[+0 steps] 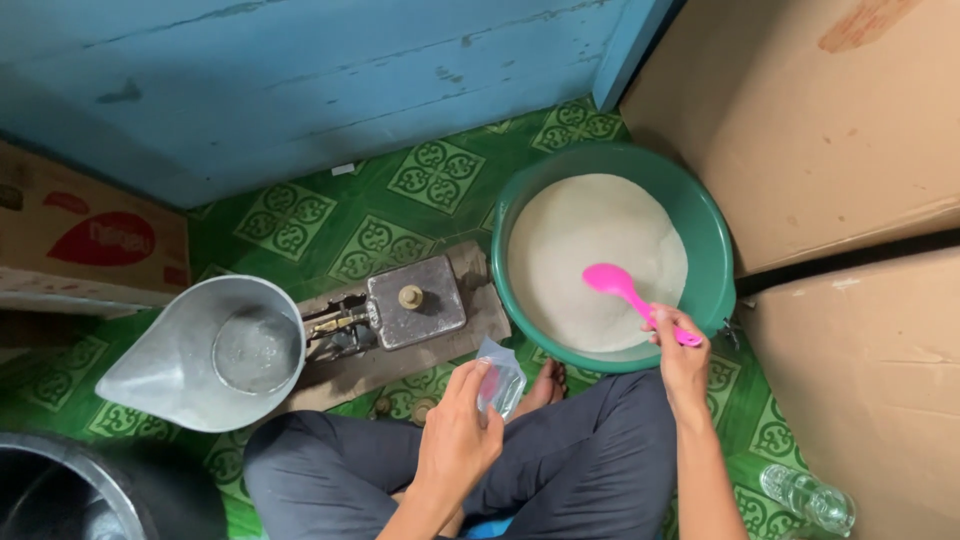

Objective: Scooping white powder from a large basin into small plastic bags and weighing them on a mechanical scale.

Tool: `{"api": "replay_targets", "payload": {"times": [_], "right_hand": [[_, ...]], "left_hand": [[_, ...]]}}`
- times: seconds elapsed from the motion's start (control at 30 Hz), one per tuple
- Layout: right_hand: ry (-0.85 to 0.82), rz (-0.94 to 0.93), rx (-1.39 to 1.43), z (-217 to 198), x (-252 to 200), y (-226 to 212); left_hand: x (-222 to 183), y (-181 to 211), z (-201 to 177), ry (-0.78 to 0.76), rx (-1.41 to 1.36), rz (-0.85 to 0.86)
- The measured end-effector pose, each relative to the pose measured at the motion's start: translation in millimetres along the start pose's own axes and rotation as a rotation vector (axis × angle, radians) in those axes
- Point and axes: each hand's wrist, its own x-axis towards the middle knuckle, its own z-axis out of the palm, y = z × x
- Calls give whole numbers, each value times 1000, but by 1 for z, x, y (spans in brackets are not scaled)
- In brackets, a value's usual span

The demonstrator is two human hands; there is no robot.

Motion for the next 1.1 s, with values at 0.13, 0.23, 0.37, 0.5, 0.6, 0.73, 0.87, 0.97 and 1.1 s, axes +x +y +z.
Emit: {"api": "replay_targets", "payload": {"times": [0.13, 0.23, 0.37, 0.5, 0.6, 0.73, 0.87, 0.97, 1.1], "right_hand": [[2, -69, -86, 3, 3, -3], [55, -189, -134, 8, -2, -15], [155, -275, -342, 9, 4, -20], [136, -282, -363, 19, 19, 4], [126, -330, -474, 36, 27, 31], [116, -227, -333, 67, 31, 39], [123, 64, 81, 66, 54, 76], [124, 42, 106, 56, 53, 73], [187, 48, 169, 30, 53, 78]], "left_hand": [[13, 0, 9, 39, -44, -16], [25, -1, 16, 46, -79, -18], [38, -3, 29, 12, -138, -67], [50, -2, 41, -39, -160, -80], [57, -2, 50, -49, -161, -61], [67, -1, 58, -50, -202, -69], [77, -7, 73, -3, -207, -24], [91, 5, 64, -205, -173, -147], [101, 7, 79, -229, -167, -164]]}}
